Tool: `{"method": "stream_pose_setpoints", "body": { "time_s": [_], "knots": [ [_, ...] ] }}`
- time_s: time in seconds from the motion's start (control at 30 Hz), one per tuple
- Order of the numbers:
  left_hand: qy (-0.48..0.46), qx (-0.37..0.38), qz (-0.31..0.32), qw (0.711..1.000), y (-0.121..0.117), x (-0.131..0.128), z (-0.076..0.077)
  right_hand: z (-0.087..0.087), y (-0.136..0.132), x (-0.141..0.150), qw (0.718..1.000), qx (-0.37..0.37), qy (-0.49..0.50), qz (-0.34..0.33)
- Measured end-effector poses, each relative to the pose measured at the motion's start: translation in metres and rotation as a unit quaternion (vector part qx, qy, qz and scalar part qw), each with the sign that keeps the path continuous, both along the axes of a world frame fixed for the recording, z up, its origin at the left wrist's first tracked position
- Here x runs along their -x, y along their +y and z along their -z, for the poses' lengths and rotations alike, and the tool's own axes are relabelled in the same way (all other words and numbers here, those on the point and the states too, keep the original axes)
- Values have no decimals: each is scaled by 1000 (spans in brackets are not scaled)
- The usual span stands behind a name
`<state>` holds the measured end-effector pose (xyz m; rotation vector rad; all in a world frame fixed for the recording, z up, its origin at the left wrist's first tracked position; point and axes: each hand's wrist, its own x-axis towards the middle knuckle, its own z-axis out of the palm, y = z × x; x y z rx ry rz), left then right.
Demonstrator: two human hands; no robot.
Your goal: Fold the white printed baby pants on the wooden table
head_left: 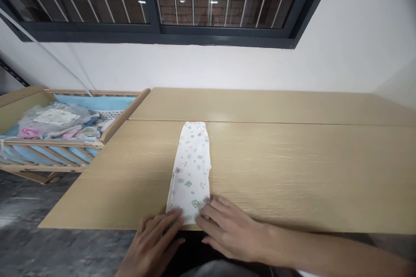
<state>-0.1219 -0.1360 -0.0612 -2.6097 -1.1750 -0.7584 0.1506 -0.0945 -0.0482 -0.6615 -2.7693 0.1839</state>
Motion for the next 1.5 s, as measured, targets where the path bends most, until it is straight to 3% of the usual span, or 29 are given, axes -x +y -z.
{"method": "stream_pose_setpoints", "body": {
  "time_s": [0.13, 0.2, 0.3, 0.47, 0.57, 0.67, 0.8, 0.93, 1.07, 1.17, 1.23, 1.37, 1.43, 1.5],
  "knots": [
    [-8, 27, 83, 996, -12, 2, -3, 8, -24, -8, 998, -33, 47, 18],
    [-33, 48, 86, 995, -15, 0, -8, -1, -30, -8, 994, -24, 101, 33],
    [-99, 69, 31, 992, -10, -7, -19, -27, -26, -7, 980, 43, 183, 58],
    [-172, 43, -55, 983, 41, -28, -56, -75, 28, -4, 946, 158, 260, 112],
    [-153, 52, -105, 981, 90, -39, -81, -84, 87, 4, 936, 165, 260, 170],
    [-115, 90, -158, 976, 143, -46, -95, -74, 152, 15, 922, 179, 282, 196],
    [-68, 134, -206, 967, 210, -50, -90, -48, 221, 29, 892, 237, 295, 247],
    [-32, 164, -221, 961, 257, -53, -69, -27, 257, 36, 882, 225, 262, 321],
    [1, 182, -239, 954, 277, -57, -52, -12, 270, 39, 880, 233, 237, 340],
    [20, 176, -253, 951, 272, -61, -54, -5, 272, 38, 886, 232, 216, 339],
    [28, 158, -265, 951, 255, -64, -61, -4, 271, 35, 893, 226, 203, 333],
    [62, 135, -266, 952, 186, -76, -64, -14, 260, 31, 911, 168, 204, 316],
    [99, 126, -247, 956, 145, -85, -53, -22, 247, 34, 944, 104, 189, 248],
    [95, 116, -253, 956, 112, -96, -34, -29, 230, 42, 982, 52, 138, 121]
  ]
}}
